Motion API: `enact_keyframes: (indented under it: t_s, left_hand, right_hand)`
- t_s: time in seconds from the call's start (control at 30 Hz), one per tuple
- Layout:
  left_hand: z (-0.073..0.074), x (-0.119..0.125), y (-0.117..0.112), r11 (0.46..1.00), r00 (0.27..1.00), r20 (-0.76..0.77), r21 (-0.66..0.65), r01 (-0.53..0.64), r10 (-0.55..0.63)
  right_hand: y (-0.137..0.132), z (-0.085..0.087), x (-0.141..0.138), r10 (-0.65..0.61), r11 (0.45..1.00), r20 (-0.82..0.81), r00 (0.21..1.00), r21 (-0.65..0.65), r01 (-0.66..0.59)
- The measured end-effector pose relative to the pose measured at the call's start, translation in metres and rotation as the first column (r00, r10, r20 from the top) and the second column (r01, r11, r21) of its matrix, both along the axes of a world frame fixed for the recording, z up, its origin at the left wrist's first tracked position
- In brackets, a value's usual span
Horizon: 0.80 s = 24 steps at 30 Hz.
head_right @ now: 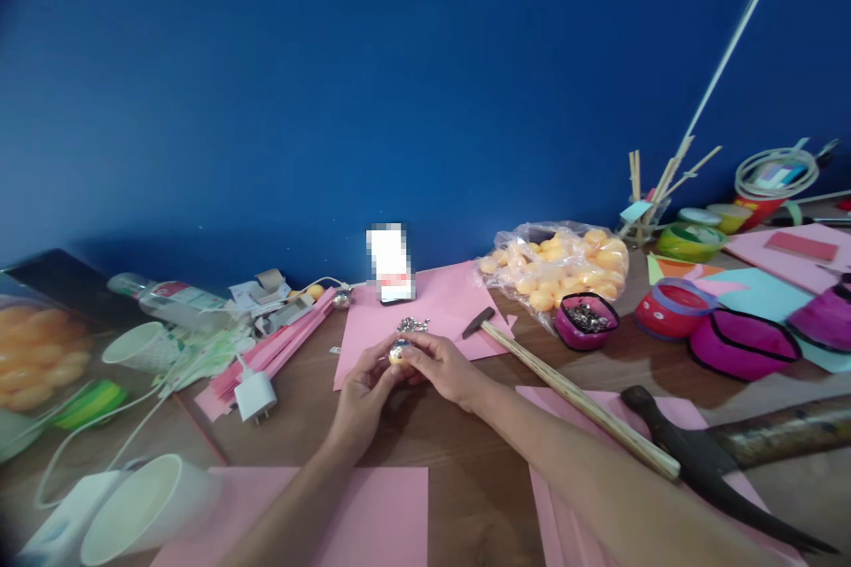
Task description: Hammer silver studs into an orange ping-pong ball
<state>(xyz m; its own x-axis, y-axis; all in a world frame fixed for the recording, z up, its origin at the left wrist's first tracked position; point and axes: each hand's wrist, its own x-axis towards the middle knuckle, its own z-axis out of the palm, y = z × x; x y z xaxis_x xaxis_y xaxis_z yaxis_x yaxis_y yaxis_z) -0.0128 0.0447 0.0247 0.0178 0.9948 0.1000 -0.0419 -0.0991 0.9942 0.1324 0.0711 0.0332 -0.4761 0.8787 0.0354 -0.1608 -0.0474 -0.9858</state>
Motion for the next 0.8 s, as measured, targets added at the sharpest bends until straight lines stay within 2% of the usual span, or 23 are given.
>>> enact_keyframes:
  t_s: [0.2, 0.33, 0.47, 0.53, 0.67, 0.73, 0.8]
  left_hand:
    - [-0.004, -0.002, 0.002, 0.998, 0.999, 0.011, -0.039, -0.050, 0.050]
    - [-0.003, -0.002, 0.001, 0.996, 0.995, 0.043, -0.029, -0.084, 0.085]
    - [0.001, -0.002, 0.000, 0.992, 0.993, 0.058, -0.077, -0.097, 0.101]
    - [0.003, -0.001, 0.000, 0.993, 0.992, 0.078, -0.071, -0.092, 0.097]
    - [0.005, -0.001, -0.001, 0.997, 0.993, 0.087, 0.025, -0.078, 0.076]
    - [0.005, -0.001, -0.001, 0.996, 0.994, 0.073, 0.027, -0.082, 0.080]
    - [0.004, -0.001, 0.000, 0.997, 0.994, 0.081, 0.002, -0.079, 0.079]
  right_hand:
    - [0.004, -0.002, -0.006, -0.039, 0.999, 0.080, 0.996, 0.011, 0.038]
    - [0.006, 0.006, -0.009, -0.191, 0.980, 0.175, 0.966, 0.084, 0.178]
    - [0.002, 0.028, -0.012, -0.291, 0.948, 0.146, 0.946, 0.173, 0.265]
    - [-0.003, 0.043, -0.017, -0.278, 0.946, 0.115, 0.954, 0.206, 0.251]
    - [-0.015, 0.074, -0.025, -0.202, 0.951, 0.061, 0.978, 0.249, 0.181]
    - [-0.018, 0.087, -0.021, -0.184, 0.940, 0.111, 0.977, 0.310, 0.142]
    - [-0.019, 0.094, -0.009, -0.223, 0.905, 0.245, 0.944, 0.413, 0.106]
